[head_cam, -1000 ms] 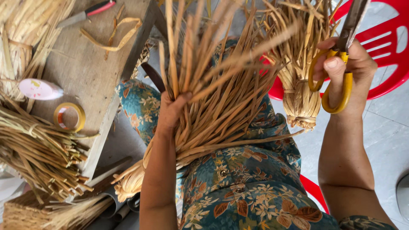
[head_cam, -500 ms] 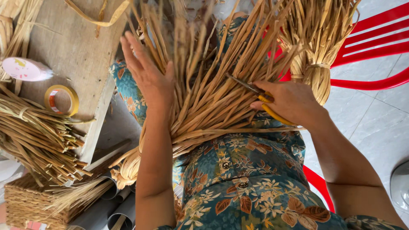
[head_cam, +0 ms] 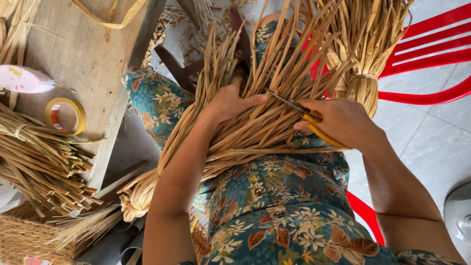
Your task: The person sits on a chair with a bundle of dried palm leaves across their lap and uses yellow-handled scissors to trim the leaf ends to even length. They rotate the bundle and cut different sections, then hold up the trimmed bundle at the end.
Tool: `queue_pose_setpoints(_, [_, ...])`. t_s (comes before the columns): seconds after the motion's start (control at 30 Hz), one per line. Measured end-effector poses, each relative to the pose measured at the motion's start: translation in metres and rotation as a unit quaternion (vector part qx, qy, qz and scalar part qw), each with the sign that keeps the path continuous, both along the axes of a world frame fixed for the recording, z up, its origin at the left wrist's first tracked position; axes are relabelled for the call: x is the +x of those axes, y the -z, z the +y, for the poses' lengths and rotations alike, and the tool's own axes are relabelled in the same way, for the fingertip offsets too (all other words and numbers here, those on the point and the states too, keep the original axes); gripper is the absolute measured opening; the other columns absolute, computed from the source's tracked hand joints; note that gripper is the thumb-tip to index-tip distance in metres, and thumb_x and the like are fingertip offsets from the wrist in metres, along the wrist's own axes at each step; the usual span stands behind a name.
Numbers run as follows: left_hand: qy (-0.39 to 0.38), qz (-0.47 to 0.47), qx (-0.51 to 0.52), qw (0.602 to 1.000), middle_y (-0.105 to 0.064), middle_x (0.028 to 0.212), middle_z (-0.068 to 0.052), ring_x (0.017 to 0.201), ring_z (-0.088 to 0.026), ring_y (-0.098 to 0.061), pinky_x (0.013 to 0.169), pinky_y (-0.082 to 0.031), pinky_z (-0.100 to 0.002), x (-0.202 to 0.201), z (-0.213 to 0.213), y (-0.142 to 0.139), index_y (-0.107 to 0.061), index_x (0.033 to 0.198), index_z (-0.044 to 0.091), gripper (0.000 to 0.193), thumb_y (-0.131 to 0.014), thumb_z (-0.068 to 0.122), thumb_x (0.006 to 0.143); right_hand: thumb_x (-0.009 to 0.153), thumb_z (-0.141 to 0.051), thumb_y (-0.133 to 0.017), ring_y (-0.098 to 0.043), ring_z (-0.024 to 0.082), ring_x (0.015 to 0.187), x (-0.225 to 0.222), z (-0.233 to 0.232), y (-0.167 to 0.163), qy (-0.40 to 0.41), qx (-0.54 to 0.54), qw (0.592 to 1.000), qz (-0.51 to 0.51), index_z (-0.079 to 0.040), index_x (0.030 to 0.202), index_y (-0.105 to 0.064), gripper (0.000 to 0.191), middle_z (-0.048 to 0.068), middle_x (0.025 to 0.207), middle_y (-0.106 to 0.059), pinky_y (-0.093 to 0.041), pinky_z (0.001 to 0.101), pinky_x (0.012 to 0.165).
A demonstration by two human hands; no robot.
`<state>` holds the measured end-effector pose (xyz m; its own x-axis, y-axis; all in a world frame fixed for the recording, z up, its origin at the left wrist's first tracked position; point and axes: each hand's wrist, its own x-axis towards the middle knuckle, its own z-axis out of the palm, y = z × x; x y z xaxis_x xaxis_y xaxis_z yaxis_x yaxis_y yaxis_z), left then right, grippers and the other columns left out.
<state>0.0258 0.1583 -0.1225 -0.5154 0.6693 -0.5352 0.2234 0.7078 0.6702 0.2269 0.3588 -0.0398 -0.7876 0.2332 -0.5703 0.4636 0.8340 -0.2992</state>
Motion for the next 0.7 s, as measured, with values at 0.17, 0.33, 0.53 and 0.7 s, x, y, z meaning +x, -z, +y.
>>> queue_pose_setpoints(0.17, [-0.082,-0.132,0.151,0.976,-0.077,0.11,-0.011,0.095,-0.018,-0.069,0.086,-0.055,-0.03,0.0,-0.014,0.011,-0.074,0.126,0.003,0.049,-0.077,0.034,0.089,0.076,-0.075,-0.06,-0.072,0.034,0.094,0.004,0.003,0.0,0.002,-0.013,1.0,0.019,-0.031,0.137,-0.063,0.075,0.009,0.095,-0.076,-0.055,0.0475,0.079])
queue_pose_setpoints(0.33, [-0.108,-0.202,0.387,0.893,-0.069,0.119,-0.007,0.108,-0.015,-0.065,0.095,-0.052,-0.029,0.01,-0.037,0.012,-0.069,0.125,0.001,0.028,-0.074,0.017,0.103,0.072,-0.074,-0.063,-0.073,0.033,0.092,0.006,0.005,-0.009,0.027,-0.031,0.999,-0.014,-0.033,0.137,-0.061,0.077,0.009,0.093,-0.076,-0.055,0.0465,0.079])
queue_pose_setpoints(0.53, [-0.196,-0.305,0.416,0.834,-0.069,0.12,-0.001,0.107,-0.012,-0.067,0.085,-0.058,-0.029,0.021,-0.041,-0.02,-0.061,0.136,0.009,0.041,-0.068,0.028,0.1,0.077,-0.057,-0.078,-0.072,0.027,0.08,0.014,0.011,-0.031,0.042,-0.048,0.998,-0.002,-0.036,0.151,-0.056,0.08,0.008,0.089,-0.071,-0.055,0.0382,0.071])
queue_pose_setpoints(0.7, [-0.227,-0.28,0.415,0.835,-0.072,0.112,-0.001,0.103,-0.011,-0.066,0.078,-0.058,-0.028,0.021,-0.038,-0.024,-0.065,0.135,0.006,0.043,-0.072,0.026,0.099,0.076,-0.025,-0.09,-0.06,0.017,0.08,0.019,0.003,-0.031,0.136,-0.191,0.942,0.24,-0.019,0.143,-0.065,0.072,0.009,0.09,-0.063,-0.051,0.0293,0.069])
